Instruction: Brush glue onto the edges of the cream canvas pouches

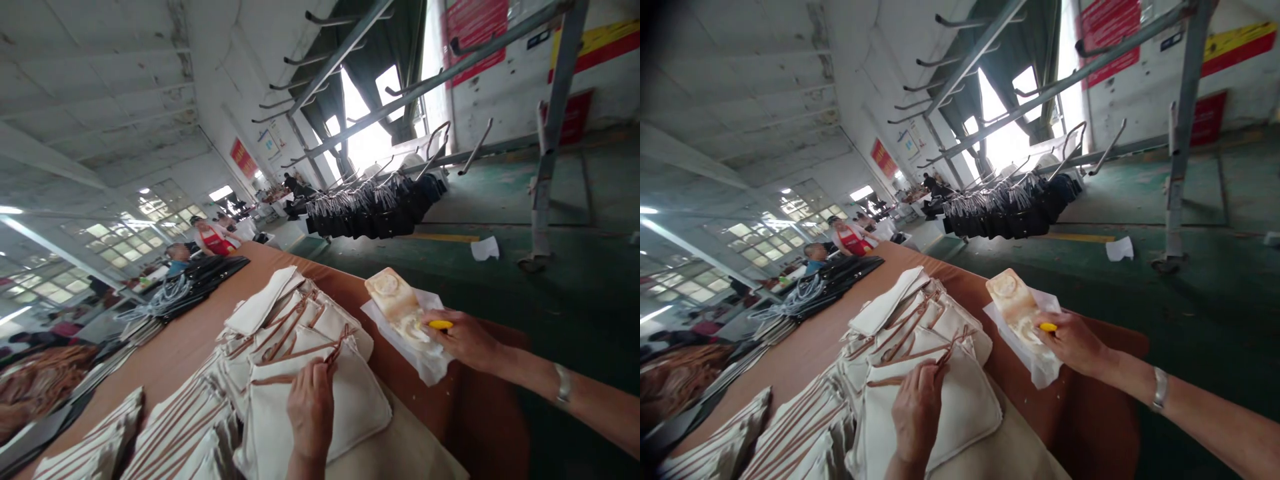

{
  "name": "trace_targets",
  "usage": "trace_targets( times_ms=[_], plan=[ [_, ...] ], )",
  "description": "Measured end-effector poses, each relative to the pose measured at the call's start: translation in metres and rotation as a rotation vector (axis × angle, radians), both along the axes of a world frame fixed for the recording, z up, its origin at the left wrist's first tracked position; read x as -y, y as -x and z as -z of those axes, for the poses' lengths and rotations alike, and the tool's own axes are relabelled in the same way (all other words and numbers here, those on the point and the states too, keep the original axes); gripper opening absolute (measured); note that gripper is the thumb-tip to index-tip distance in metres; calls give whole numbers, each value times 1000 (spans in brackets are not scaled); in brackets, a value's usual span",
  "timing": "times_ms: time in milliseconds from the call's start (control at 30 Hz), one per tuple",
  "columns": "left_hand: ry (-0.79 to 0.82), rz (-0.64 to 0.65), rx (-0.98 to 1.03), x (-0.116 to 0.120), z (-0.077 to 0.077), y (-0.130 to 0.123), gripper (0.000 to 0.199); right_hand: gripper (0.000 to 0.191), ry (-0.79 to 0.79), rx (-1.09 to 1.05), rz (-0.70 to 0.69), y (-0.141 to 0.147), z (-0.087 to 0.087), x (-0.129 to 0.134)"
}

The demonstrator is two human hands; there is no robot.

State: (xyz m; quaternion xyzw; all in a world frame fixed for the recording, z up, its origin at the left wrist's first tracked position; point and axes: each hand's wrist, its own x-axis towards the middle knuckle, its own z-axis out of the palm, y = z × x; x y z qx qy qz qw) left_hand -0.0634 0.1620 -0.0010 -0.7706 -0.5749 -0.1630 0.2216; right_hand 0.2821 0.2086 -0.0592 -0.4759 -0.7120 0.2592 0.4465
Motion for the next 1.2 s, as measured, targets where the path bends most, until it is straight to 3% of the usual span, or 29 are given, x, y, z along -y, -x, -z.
trace_targets(
  times_ms=[167,367,467,567,700,800,867,1000,1100,1200],
  plan=[
    [-169,16,182,27,6,-8,6,21,-64,35,-56,-3,-1,10],
    [-54,-76,155,52,8,4,14,21,-95,63,-66,-5,-1,12],
    [26,18,138,53,-1,2,18,20,-106,73,-75,-5,1,12],
    [149,71,192,41,-13,-4,9,21,-129,103,-105,-8,0,13],
    [402,66,166,5,-25,-9,8,21,-112,113,-163,-16,-10,21],
    [494,61,115,-26,-23,-14,7,24,7,-19,-106,-23,-20,29],
    [528,50,103,-44,-19,-20,3,30,134,-216,-14,-24,-22,31],
    [597,36,72,-65,-8,-31,10,41,320,-626,163,-16,-10,22],
    [637,18,82,-68,-5,-35,22,45,327,-669,240,-9,4,11],
    [657,11,133,-61,-10,-36,12,44,328,-626,272,-14,10,8]
  ],
)
